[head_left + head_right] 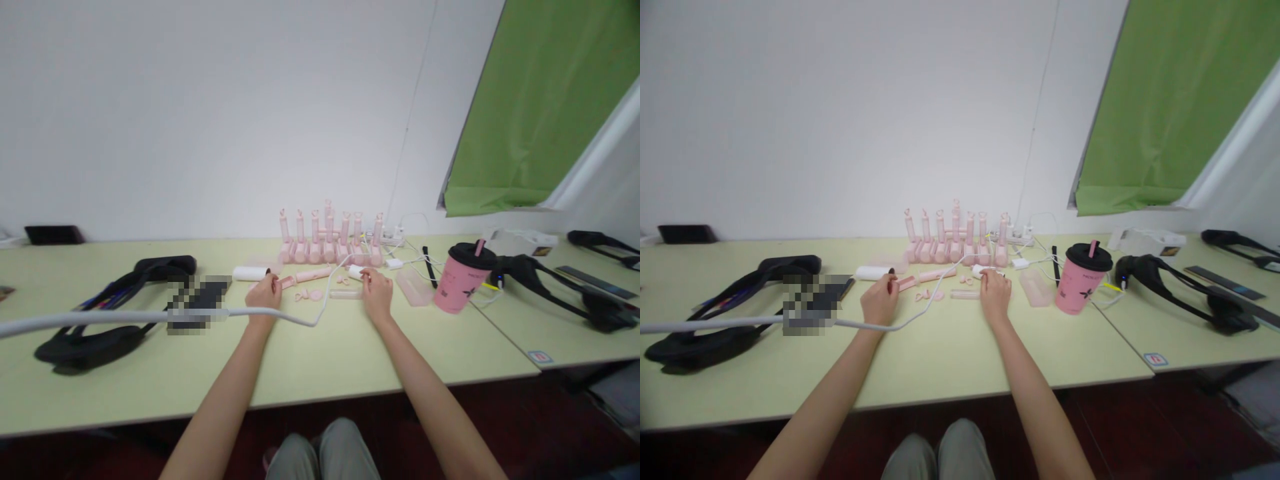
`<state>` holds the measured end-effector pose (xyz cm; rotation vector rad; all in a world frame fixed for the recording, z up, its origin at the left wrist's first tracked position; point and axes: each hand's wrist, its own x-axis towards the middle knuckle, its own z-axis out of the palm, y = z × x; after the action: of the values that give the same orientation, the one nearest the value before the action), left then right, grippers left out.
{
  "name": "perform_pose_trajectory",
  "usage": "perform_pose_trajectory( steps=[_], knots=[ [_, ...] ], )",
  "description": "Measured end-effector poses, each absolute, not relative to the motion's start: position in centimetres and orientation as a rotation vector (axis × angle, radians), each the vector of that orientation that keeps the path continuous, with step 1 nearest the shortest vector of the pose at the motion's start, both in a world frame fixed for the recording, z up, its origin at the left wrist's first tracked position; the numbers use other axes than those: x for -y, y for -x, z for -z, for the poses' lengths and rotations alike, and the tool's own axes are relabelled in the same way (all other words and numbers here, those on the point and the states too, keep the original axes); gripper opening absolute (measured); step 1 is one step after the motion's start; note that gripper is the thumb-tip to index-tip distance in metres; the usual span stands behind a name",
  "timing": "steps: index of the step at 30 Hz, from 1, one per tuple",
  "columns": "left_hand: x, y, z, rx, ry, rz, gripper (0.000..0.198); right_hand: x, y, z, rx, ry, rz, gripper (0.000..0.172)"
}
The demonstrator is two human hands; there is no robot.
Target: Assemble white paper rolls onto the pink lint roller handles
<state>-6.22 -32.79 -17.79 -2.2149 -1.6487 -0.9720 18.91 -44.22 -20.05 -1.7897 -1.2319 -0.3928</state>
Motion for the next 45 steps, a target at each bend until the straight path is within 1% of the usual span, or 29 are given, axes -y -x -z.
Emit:
perform_pose_trajectory(
  steps=[4, 7, 9, 10, 13, 14, 17, 19, 20, 24, 28, 32, 39, 45],
  knots=[
    [32.3, 6.5, 18.1, 1.708, 2.168, 1.102, 0.028, 44.2, -20.3, 20.1, 0.990, 1.758, 0.343, 0.029],
    [32.4, 6.3, 17.9, 1.709, 2.209, 1.131, 0.028, 44.1, -20.5, 20.2, 0.987, 1.760, 0.320, 0.029],
    [32.6, 6.3, 17.7, 1.531, 2.386, 1.122, 0.028, 44.0, -20.2, 20.2, 1.109, 1.774, 0.323, 0.025],
    [32.6, 6.3, 17.7, 1.385, 2.504, 1.098, 0.032, 44.1, -19.9, 20.3, 1.217, 1.775, 0.331, 0.024],
    [32.4, 6.3, 18.1, 0.979, 2.782, 0.949, 0.054, 44.1, -19.2, 20.8, 1.609, 1.744, 0.348, 0.026],
    [32.3, 6.3, 18.3, 0.920, 2.825, 0.900, 0.054, 44.2, -19.1, 21.0, 1.711, 1.734, 0.341, 0.027],
    [31.9, 6.0, 19.1, 0.842, 2.913, 0.782, 0.032, 44.1, -18.9, 21.5, 1.827, 1.750, 0.293, 0.024],
    [31.8, 5.7, 19.4, 0.831, 2.951, 0.764, 0.022, 43.9, -18.9, 21.7, 1.836, 1.771, 0.250, 0.023],
    [31.9, 5.5, 19.5, 0.829, 2.967, 0.769, 0.020, 43.8, -18.9, 21.7, 1.842, 1.770, 0.224, 0.023],
    [32.3, 5.0, 19.3, 0.820, 3.030, 0.764, 0.023, 43.6, -18.5, 21.4, 1.911, 1.678, 0.129, 0.029],
    [33.2, 4.5, 18.7, 0.995, 3.052, 0.823, 0.025, 43.8, -17.9, 21.0, 1.927, 1.603, 0.159, 0.032],
    [33.9, 4.0, 18.3, 1.029, 3.133, 0.952, 0.027, 44.0, -17.5, 20.7, 1.936, 1.592, 0.138, 0.031],
    [34.6, 3.5, 17.9, 1.037, 3.226, 0.916, 0.027, 44.2, -16.8, 20.6, 1.919, 1.598, 0.050, 0.027],
    [34.5, 3.0, 18.4, 1.112, 3.234, 1.025, 0.023, 43.7, -16.9, 21.1, 1.899, 1.564, 0.008, 0.026]
  ],
)
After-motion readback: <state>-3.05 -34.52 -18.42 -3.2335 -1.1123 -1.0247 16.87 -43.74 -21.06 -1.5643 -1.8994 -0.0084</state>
